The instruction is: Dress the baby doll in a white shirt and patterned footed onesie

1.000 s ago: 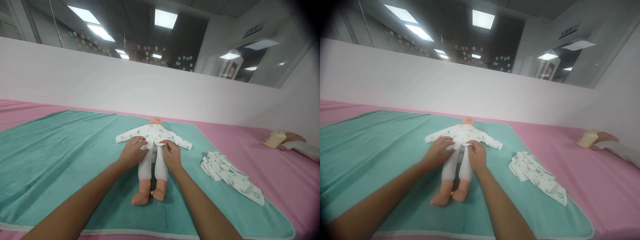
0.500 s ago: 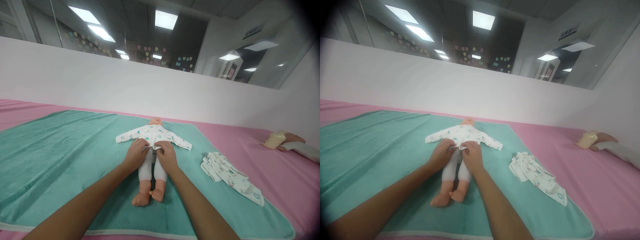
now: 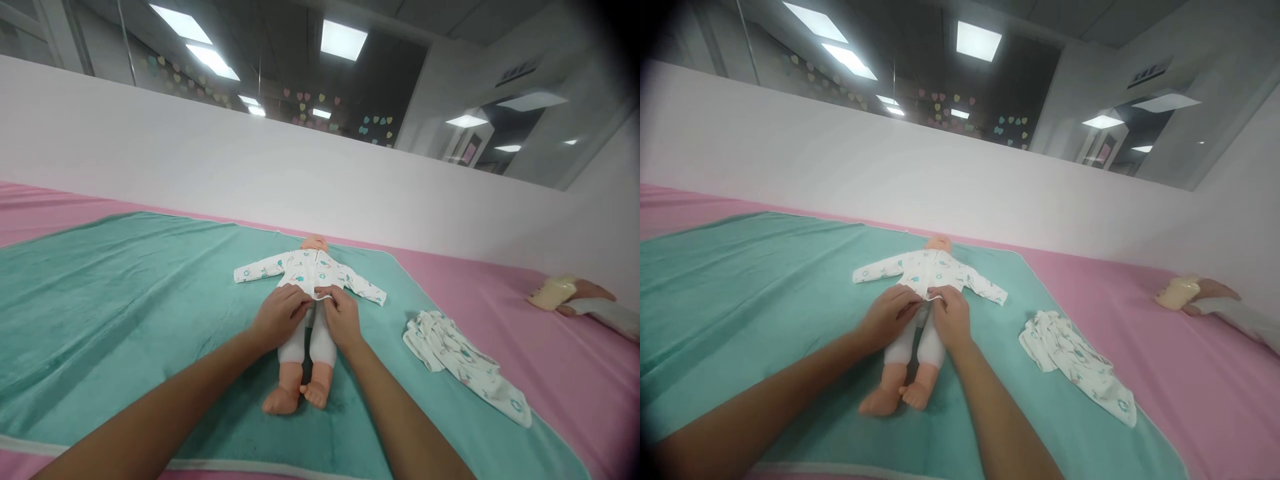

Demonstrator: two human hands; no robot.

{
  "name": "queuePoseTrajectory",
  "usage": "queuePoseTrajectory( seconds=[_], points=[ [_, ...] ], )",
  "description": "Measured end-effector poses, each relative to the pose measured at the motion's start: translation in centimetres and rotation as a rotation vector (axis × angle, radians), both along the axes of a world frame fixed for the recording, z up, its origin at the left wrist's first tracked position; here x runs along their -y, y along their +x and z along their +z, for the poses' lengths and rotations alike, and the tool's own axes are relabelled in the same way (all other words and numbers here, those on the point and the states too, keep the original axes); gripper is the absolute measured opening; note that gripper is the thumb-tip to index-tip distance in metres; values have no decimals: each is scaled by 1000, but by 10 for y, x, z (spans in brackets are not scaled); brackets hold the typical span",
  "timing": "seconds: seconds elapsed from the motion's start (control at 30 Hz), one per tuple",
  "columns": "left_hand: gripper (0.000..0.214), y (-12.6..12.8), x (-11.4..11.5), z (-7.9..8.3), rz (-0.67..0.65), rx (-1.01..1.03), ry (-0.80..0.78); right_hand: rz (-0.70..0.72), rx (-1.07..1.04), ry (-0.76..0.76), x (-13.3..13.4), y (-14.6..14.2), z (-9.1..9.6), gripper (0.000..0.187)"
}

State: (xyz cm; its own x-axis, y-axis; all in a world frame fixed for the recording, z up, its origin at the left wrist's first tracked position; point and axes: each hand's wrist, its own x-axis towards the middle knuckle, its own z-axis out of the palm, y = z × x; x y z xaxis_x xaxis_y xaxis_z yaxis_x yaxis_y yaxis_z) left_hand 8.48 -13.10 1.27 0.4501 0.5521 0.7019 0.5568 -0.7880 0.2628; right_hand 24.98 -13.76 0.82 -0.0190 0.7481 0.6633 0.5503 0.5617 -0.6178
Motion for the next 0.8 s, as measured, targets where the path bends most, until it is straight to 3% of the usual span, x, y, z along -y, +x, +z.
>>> queuePoseTrajectory(
  seconds=[0.17, 0.3, 0.47, 0.6, 0.7, 0.8],
  points=[
    [22, -1, 0, -2, 78, 35, -38, 44, -89, -56, 3, 3, 1, 19],
    [21, -5, -4, 0, 151, 220, -250, 131, -238, -144, 8, 0, 5, 21],
    [23, -20, -17, 5, 293, 502, -563, -51, -369, -88, 1, 13, 11, 26],
    [27, -27, -25, 3, 262, 473, -718, -199, -422, -268, -22, 38, -3, 28],
    [33, -25, -29, -1, 244, 454, -734, -286, -282, -462, -37, 52, -19, 32],
    [38, -21, -30, -3, 273, 452, -685, -313, -230, -495, -44, 54, -29, 37]
  ],
)
